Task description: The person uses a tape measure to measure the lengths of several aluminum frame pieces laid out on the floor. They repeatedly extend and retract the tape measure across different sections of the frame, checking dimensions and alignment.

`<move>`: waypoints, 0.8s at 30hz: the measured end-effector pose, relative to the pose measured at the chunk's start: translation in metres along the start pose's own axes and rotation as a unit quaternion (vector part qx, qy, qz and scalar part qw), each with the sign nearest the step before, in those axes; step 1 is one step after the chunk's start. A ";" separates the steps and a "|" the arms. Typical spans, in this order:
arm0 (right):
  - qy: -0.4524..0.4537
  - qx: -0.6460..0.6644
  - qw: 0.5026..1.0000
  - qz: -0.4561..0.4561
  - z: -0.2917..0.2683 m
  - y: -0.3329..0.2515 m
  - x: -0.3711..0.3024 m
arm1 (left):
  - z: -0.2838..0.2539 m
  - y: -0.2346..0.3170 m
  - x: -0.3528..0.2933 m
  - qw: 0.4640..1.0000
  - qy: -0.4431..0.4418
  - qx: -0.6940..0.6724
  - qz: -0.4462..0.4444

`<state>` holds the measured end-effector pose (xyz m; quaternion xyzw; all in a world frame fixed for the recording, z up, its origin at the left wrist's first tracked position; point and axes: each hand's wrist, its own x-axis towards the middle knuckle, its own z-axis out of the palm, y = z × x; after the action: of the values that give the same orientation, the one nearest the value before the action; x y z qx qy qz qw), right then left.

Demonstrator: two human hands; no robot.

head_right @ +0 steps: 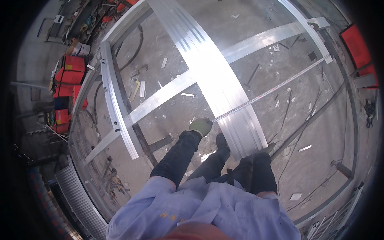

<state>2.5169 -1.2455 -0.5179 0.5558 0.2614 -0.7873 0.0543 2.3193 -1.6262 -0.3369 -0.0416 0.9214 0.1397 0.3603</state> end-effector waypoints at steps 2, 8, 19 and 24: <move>0.005 -0.006 1.000 0.002 -0.006 0.000 -0.007 | 0.004 -0.003 0.000 1.000 -0.003 -0.003 -0.007; 0.001 -0.003 1.000 -0.001 -0.007 -0.007 0.003 | -0.005 0.003 0.002 1.000 -0.014 -0.005 -0.023; -0.020 -0.033 0.999 0.008 -0.020 -0.003 0.017 | -0.003 -0.001 -0.006 1.000 -0.027 -0.006 -0.005; -0.016 -0.035 0.999 -0.033 0.005 -0.005 -0.002 | 0.009 -0.010 0.020 0.999 0.016 0.041 0.015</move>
<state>2.5115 -1.2440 -0.5130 0.5321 0.3059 -0.7878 0.0520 2.3118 -1.6323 -0.3592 -0.0150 0.9325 0.1063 0.3448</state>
